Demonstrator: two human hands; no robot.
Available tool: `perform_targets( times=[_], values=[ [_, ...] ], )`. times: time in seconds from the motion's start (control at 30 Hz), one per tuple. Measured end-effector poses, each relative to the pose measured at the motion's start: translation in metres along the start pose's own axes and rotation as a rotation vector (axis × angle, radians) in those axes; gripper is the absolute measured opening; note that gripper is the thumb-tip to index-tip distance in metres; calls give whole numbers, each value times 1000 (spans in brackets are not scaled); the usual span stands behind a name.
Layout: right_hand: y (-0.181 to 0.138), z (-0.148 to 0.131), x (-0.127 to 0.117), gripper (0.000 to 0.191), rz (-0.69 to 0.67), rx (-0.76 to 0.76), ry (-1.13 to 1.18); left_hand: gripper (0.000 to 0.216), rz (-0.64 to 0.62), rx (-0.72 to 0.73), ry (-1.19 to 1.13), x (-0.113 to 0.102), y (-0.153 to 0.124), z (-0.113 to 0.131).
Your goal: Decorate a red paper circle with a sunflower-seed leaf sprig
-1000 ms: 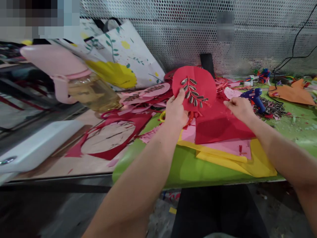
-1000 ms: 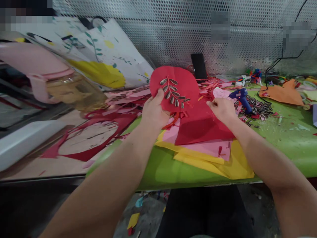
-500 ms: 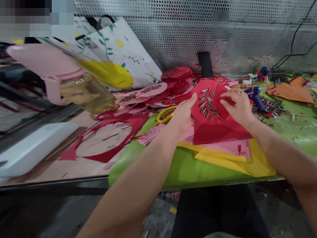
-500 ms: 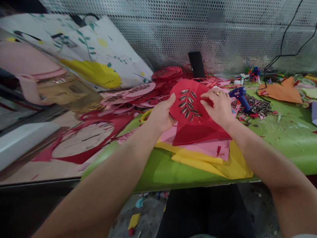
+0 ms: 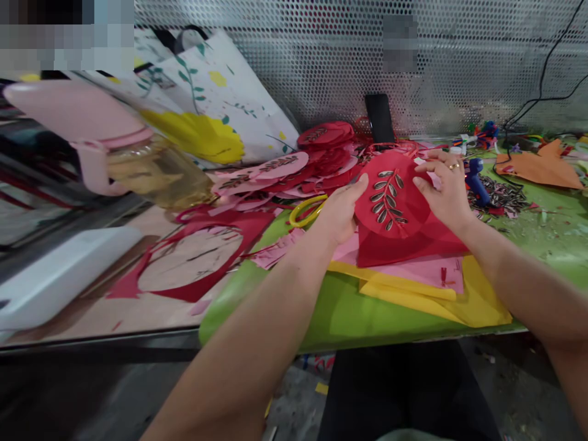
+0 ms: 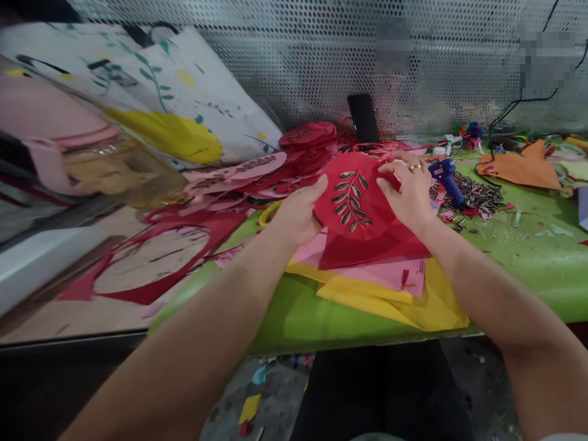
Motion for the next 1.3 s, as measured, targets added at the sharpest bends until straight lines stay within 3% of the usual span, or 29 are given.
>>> perform_targets(
  times=[0.57, 0.8, 1.3],
  values=[
    [-3, -3, 6, 10, -69, -102, -84, 21, 16, -24, 58, 3, -3, 0],
    [0, 9, 8, 12, 55, -111, -53, 17, 105, -40, 83, 2, -4, 3],
    [21, 65, 7, 26, 412, 197, 297, 17, 232, 13, 1, -6, 2, 5]
  ],
)
Point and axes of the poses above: each hand's wrist, its own y-axis towards the middle knuckle, its own x-axis out of the palm, z = x × y, the point moved 2 cm from there along y, towards the middle knuckle, and after that the axes turned 1 degree about -z, right-handed, at the moved point
